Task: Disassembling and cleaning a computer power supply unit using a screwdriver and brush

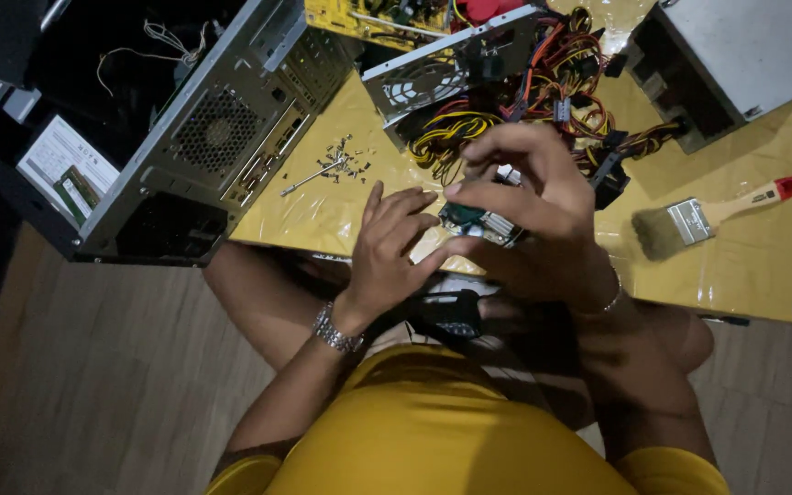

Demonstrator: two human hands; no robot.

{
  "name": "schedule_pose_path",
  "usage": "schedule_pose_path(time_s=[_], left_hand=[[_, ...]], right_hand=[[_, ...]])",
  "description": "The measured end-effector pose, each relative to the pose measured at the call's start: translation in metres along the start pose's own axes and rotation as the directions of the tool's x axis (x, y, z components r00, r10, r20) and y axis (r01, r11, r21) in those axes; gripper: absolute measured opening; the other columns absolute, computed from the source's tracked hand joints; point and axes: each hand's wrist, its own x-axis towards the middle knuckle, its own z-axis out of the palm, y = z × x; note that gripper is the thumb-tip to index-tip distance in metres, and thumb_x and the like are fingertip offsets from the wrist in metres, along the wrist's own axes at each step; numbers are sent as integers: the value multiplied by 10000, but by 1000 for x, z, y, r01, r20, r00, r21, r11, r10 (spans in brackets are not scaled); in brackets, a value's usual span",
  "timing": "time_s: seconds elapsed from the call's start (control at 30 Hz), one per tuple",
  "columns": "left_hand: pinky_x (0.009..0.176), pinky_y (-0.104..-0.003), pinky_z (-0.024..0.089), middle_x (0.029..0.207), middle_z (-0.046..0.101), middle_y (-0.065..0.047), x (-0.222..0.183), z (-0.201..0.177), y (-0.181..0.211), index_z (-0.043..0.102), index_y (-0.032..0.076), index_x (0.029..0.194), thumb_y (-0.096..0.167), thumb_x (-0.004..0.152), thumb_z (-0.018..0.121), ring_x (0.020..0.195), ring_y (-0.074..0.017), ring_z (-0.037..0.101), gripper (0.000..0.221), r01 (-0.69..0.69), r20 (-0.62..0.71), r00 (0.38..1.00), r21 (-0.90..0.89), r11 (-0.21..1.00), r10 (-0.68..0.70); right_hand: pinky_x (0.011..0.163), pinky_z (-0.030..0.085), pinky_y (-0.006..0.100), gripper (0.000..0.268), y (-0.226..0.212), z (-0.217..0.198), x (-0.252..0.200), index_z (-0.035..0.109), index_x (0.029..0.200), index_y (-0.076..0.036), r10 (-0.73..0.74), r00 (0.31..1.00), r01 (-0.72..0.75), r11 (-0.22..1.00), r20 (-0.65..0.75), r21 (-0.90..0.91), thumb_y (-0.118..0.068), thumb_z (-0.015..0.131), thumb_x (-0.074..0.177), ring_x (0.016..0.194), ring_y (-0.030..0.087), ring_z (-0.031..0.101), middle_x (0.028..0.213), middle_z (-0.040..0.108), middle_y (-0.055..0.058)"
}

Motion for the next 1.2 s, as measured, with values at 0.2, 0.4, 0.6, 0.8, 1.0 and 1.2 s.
schedule_pose_path(time_s=[0.2,0.4,0.6,0.8,1.0,1.2], left_hand=[[1218,-544,349,1246,676,-97,3,-2,13,618,63,812,90,769,875,1246,-287,615,262,20,-91,995,-172,985,-36],[1170,-484,405,1218,669,-84,5,-3,15,729,38,860,87,778,858,1170,-243,628,160,1,-98,995,-126,992,-13],[1126,-486,441,1185,680,-93,2,0,12,724,21,868,82,768,862,1130,-259,635,181,-29,-136,991,-105,994,14],[1083,-467,451,1165,682,-96,3,1,11,727,22,842,108,774,863,1089,-265,621,175,-45,-150,988,-77,996,33],[1097,-465,449,1162,691,-93,2,2,10,752,21,847,93,756,870,1106,-252,624,165,-46,-163,986,-87,995,31],[1096,-484,432,1165,690,-104,3,-2,12,739,14,834,142,765,877,1096,-260,626,200,-70,-160,986,-95,993,54]], right_hand=[[878,617,381,333,-2,-3,2,680,1158,26,-1,998,1,1000,60,4,-238,521,1031,1056,320,740,1283,689,249],[964,666,446,305,5,3,-1,614,1201,66,-7,1000,5,994,21,111,-146,509,1010,1089,368,741,1255,671,286],[925,620,377,314,8,3,-1,652,1207,34,10,999,-8,998,-32,58,-28,729,910,1044,302,704,1219,683,223],[839,560,354,375,11,4,-5,698,1129,7,-26,999,24,999,-45,-29,-114,878,823,964,265,643,1117,652,183],[879,687,398,305,4,0,-7,612,1212,35,-91,989,83,994,-113,-73,-129,718,978,1004,331,764,1133,723,256],[931,689,382,306,3,-6,-13,588,1245,-52,-68,977,61,997,-200,-44,-203,691,999,1037,290,758,1175,700,193]])
